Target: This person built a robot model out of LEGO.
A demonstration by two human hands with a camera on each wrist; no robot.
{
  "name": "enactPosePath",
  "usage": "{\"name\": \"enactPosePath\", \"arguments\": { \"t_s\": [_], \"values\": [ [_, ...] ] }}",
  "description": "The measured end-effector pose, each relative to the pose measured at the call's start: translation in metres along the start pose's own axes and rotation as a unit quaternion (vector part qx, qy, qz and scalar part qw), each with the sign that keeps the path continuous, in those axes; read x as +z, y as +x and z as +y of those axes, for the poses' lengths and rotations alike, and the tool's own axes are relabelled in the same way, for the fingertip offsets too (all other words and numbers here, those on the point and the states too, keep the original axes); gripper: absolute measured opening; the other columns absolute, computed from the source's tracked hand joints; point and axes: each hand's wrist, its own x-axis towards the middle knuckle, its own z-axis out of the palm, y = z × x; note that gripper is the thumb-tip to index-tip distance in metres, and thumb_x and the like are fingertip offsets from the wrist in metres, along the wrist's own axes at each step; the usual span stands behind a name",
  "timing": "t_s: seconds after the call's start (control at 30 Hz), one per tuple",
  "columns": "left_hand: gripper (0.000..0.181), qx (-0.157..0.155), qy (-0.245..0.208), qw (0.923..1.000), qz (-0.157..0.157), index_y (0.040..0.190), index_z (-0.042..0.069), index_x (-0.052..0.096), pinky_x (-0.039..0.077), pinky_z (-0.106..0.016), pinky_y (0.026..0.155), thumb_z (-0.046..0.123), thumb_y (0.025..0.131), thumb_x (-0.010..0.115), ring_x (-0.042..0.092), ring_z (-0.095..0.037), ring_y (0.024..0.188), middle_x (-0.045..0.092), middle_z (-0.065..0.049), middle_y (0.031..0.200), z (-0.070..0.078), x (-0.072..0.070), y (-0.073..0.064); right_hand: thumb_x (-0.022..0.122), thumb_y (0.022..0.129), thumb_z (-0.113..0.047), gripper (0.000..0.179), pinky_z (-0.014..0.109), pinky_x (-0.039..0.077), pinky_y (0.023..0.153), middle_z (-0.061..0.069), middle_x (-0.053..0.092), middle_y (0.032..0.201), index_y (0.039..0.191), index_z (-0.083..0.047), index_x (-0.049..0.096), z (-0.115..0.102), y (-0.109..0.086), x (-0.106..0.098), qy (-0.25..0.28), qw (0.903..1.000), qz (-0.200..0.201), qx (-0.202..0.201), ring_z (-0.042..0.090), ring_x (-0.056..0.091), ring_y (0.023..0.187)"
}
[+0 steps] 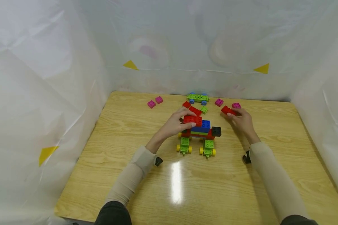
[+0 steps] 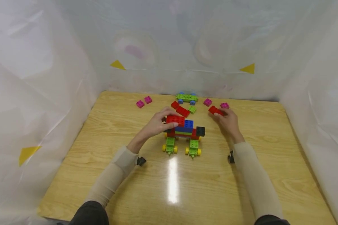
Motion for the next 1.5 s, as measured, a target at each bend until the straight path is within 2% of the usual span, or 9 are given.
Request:
{"name": "enactPosePath", "arguments": {
  "t_s": [0.13, 0.3, 0.47, 0.6, 0.7, 0.87, 1.13, 1.37, 1.5],
  "values": [
    [0.03, -0.002, -0.003, 1.0, 0.0, 0.12, 0.009, 0.062, 0.043, -0.026, 0.075, 0.021, 0.092, 0.066, 0.046, -0.017, 0.096, 0.051, -0.003, 0.112, 0.0, 0.0, -0.001, 0.06, 0.095, -0.035, 0.052, 0.035, 0.049, 0.085, 0.021, 0.056, 0.125, 0.134, -0.002, 0.055, -0.005, -0.008, -0.004, 0.016, 0.9997, 0.013, -0.015, 0.028, 0.053, 0.106],
    [0.031, -0.002, -0.005, 1.0, 0.0, 0.12, 0.009, 0.062, 0.043, -0.026, 0.076, 0.022, 0.092, 0.066, 0.047, -0.017, 0.096, 0.052, -0.002, 0.112, 0.0, 0.0, -0.001, 0.062, 0.094, -0.032, 0.05, 0.013, 0.042, 0.079, 0.015, 0.055, 0.127, 0.135, -0.005, 0.055, -0.024, -0.018, -0.011, 0.049, 0.9981, 0.013, -0.034, 0.01, 0.05, 0.102],
    [0.031, 0.0, -0.004, 1.0, 0.001, 0.12, 0.008, 0.061, 0.044, -0.026, 0.076, 0.021, 0.092, 0.066, 0.047, -0.017, 0.098, 0.052, -0.003, 0.114, 0.0, 0.001, -0.001, 0.065, 0.093, -0.021, 0.045, 0.007, 0.04, 0.078, 0.016, 0.055, 0.123, 0.132, -0.001, 0.057, -0.054, -0.031, -0.021, 0.064, 0.9961, 0.002, -0.061, 0.004, 0.049, 0.102],
    [0.032, 0.0, -0.005, 1.0, 0.001, 0.121, 0.008, 0.061, 0.045, -0.027, 0.078, 0.021, 0.092, 0.065, 0.047, -0.018, 0.102, 0.052, -0.003, 0.117, 0.0, 0.001, 0.0, 0.068, 0.091, -0.017, 0.041, 0.009, 0.041, 0.076, 0.013, 0.056, 0.125, 0.129, -0.003, 0.06, -0.083, -0.046, -0.028, 0.058, 0.9938, -0.007, -0.094, 0.003, 0.049, 0.103],
    [0.032, 0.0, -0.007, 1.0, 0.001, 0.121, 0.008, 0.061, 0.045, -0.028, 0.079, 0.021, 0.093, 0.065, 0.047, -0.017, 0.104, 0.052, -0.003, 0.118, -0.001, 0.001, 0.0, 0.069, 0.09, -0.02, 0.039, 0.014, 0.041, 0.075, 0.007, 0.057, 0.122, 0.127, -0.01, 0.063, -0.104, -0.057, -0.032, 0.048, 0.9916, -0.017, -0.119, 0.005, 0.048, 0.099],
    [0.032, 0.002, -0.007, 1.0, 0.0, 0.121, 0.009, 0.061, 0.047, -0.032, 0.078, 0.022, 0.093, 0.066, 0.048, -0.017, 0.103, 0.052, -0.003, 0.118, -0.001, 0.0, 0.0, 0.07, 0.09, -0.023, 0.036, 0.02, 0.04, 0.074, 0.001, 0.059, 0.118, 0.124, -0.015, 0.065, -0.128, -0.071, -0.034, 0.031, 0.9873, -0.04, -0.151, 0.011, 0.048, 0.094],
    [0.031, 0.003, -0.006, 1.0, -0.002, 0.12, 0.009, 0.061, 0.047, -0.039, 0.079, 0.022, 0.093, 0.065, 0.048, -0.017, 0.103, 0.052, -0.002, 0.117, -0.003, 0.001, 0.0, 0.072, 0.088, -0.018, 0.035, 0.028, 0.039, 0.075, 0.004, 0.062, 0.117, 0.121, -0.011, 0.066, -0.141, -0.081, -0.031, 0.014, 0.9787, -0.068, -0.193, 0.014, 0.049, 0.095],
    [0.032, -0.001, -0.013, 0.9999, -0.001, 0.121, 0.008, 0.061, 0.048, -0.042, 0.08, 0.022, 0.093, 0.065, 0.048, -0.018, 0.103, 0.052, -0.003, 0.116, -0.002, 0.001, 0.0, 0.074, 0.085, -0.014, 0.036, 0.032, 0.04, 0.075, 0.0, 0.058, 0.098, 0.12, -0.011, 0.068, -0.147, -0.084, -0.028, 0.013, 0.9722, -0.081, -0.219, 0.011, 0.046, 0.087],
    [0.032, 0.002, -0.013, 0.9999, -0.001, 0.121, 0.008, 0.061, 0.048, -0.041, 0.08, 0.023, 0.093, 0.065, 0.048, -0.017, 0.102, 0.052, -0.003, 0.116, -0.002, 0.001, 0.0, 0.074, 0.085, -0.015, 0.036, 0.036, 0.043, 0.077, 0.001, 0.056, 0.096, 0.12, -0.009, 0.068, -0.147, -0.083, -0.026, 0.01, 0.9712, -0.084, -0.223, 0.016, 0.048, 0.09]
  ]
}}
